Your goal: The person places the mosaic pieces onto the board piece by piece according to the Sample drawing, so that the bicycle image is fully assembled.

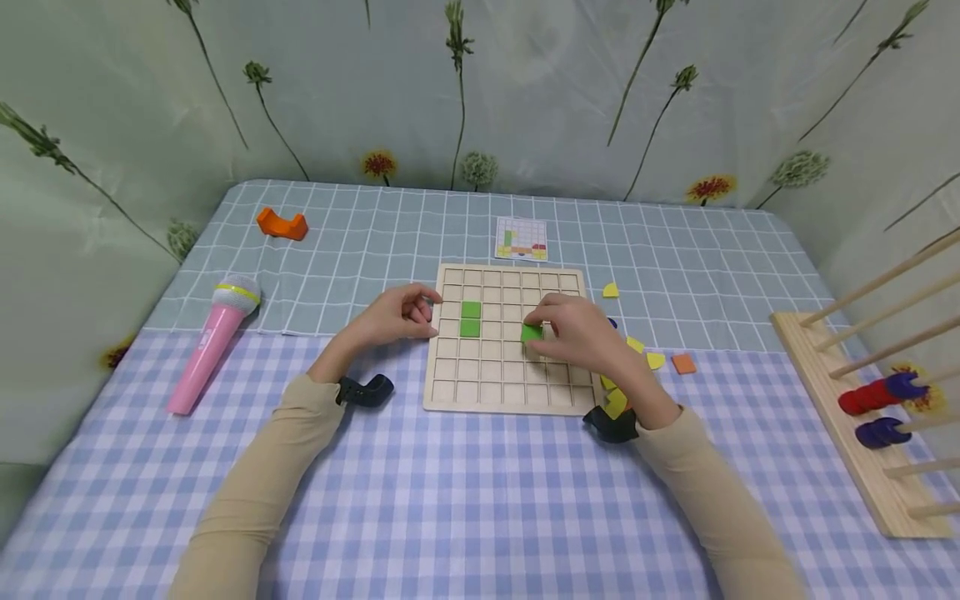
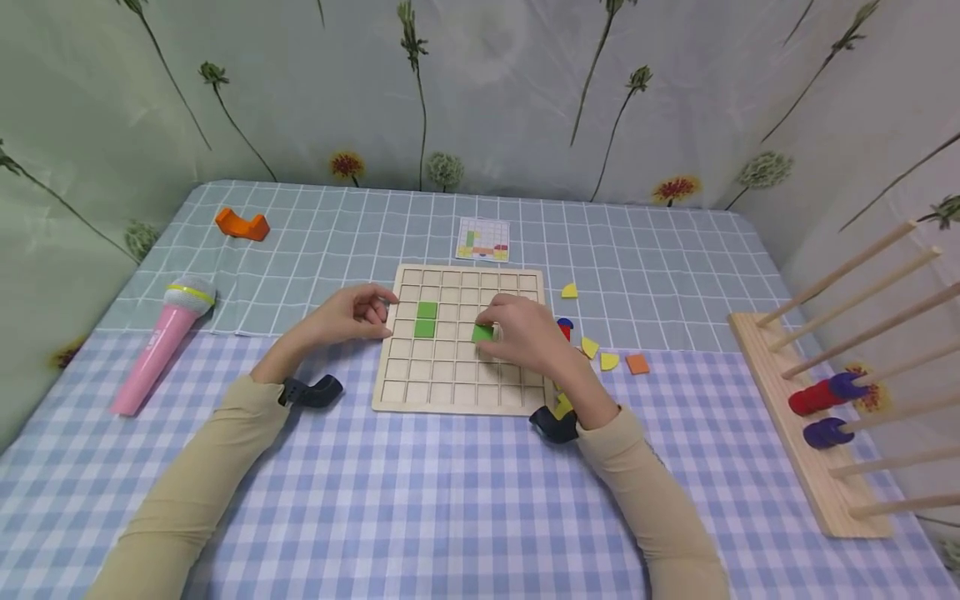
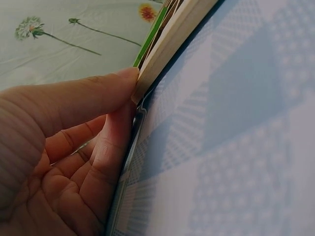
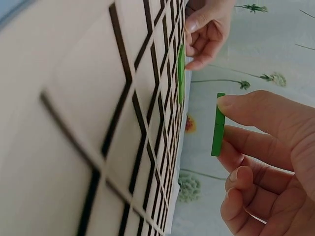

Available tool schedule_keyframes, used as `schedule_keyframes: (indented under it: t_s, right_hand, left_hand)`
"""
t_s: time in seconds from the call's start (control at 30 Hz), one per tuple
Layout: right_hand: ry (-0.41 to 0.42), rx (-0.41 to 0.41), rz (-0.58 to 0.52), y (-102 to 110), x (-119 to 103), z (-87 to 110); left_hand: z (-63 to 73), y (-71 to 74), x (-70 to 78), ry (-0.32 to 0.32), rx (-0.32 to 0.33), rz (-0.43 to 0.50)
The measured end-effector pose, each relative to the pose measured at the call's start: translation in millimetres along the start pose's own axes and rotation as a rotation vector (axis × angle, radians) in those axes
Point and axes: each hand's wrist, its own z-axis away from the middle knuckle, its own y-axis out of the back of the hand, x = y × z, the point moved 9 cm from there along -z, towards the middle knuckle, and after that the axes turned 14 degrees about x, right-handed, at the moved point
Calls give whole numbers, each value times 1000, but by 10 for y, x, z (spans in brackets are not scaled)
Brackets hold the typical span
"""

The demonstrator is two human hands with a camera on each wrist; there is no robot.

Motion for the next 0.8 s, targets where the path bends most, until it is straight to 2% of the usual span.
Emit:
schedule_keyframes:
  t_s: [0.57, 0.8]
  right_hand:
    - [14, -106, -49, -410, -345, -240]
    - [28, -152, -12, -562, -425, -273]
  left_hand:
    - [-40, 6, 9, -10, -3, 12]
    - [-18, 7, 4, -15, -6, 24]
